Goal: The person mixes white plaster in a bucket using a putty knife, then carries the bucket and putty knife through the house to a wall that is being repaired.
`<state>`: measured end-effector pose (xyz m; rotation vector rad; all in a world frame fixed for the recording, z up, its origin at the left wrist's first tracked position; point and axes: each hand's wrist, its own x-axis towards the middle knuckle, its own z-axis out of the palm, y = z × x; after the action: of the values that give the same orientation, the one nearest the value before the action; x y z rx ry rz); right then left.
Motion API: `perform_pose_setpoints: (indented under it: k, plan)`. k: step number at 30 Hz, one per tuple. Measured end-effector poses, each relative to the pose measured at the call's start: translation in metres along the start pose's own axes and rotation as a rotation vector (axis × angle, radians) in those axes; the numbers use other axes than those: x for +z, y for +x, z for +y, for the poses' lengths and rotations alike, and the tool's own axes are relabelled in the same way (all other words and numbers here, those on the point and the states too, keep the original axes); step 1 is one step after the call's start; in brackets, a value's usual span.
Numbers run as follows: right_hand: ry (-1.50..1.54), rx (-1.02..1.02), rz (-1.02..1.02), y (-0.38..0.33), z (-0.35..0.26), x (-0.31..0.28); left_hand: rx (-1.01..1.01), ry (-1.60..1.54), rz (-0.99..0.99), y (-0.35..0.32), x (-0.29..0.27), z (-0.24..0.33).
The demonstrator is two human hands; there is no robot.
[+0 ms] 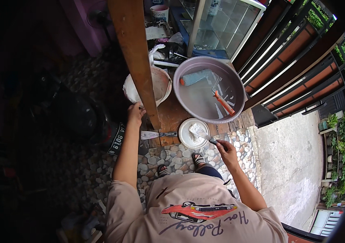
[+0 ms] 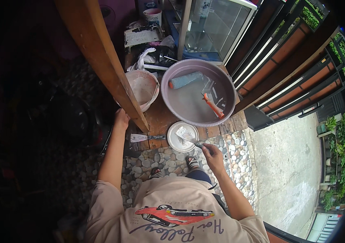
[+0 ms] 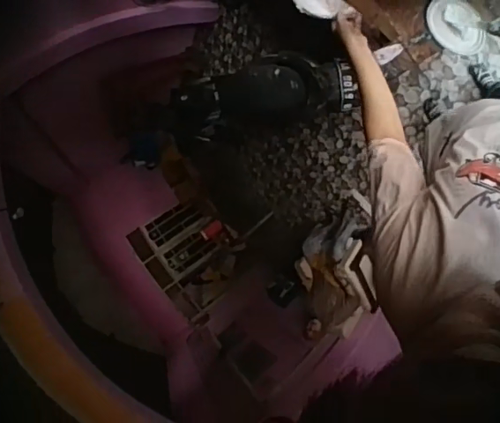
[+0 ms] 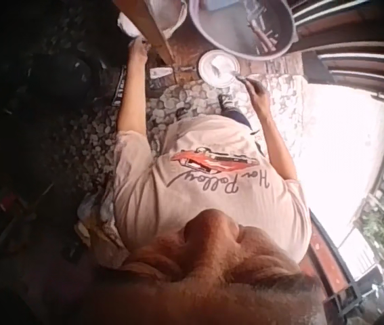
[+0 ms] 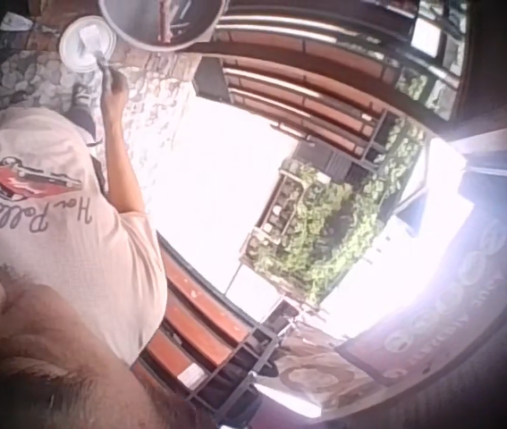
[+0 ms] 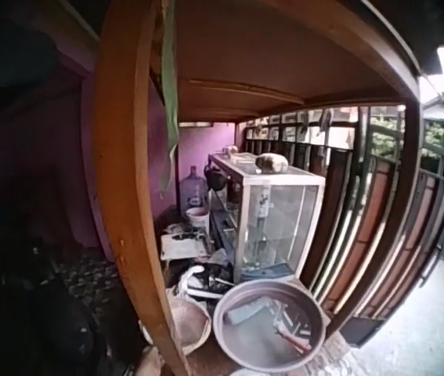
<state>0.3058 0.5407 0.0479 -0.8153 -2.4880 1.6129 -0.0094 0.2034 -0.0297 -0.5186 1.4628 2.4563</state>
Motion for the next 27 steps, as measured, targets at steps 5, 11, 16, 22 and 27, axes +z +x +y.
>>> perform_pose_setpoints:
  k: [5,11,16,22,27]
  plan:
    - [0.052,-0.02,-0.124,0.032,-0.008,-0.028,0.076,0.055,0.038,-0.017,0.009,-0.011]
    - [0.42,0.08,-0.373,0.059,-0.008,-0.062,0.142,0.065,0.649,-0.101,0.008,-0.046]
    - [0.56,0.202,-0.624,0.075,-0.016,-0.071,-0.073,0.256,0.08,-0.238,0.109,-0.113]
    - [0.596,0.198,-0.801,0.074,-0.012,-0.049,-0.141,0.12,-0.206,-0.26,0.198,-0.161]
    - [0.567,0.227,-0.832,0.06,-0.011,-0.041,-0.126,0.14,0.025,-0.265,0.192,-0.171]
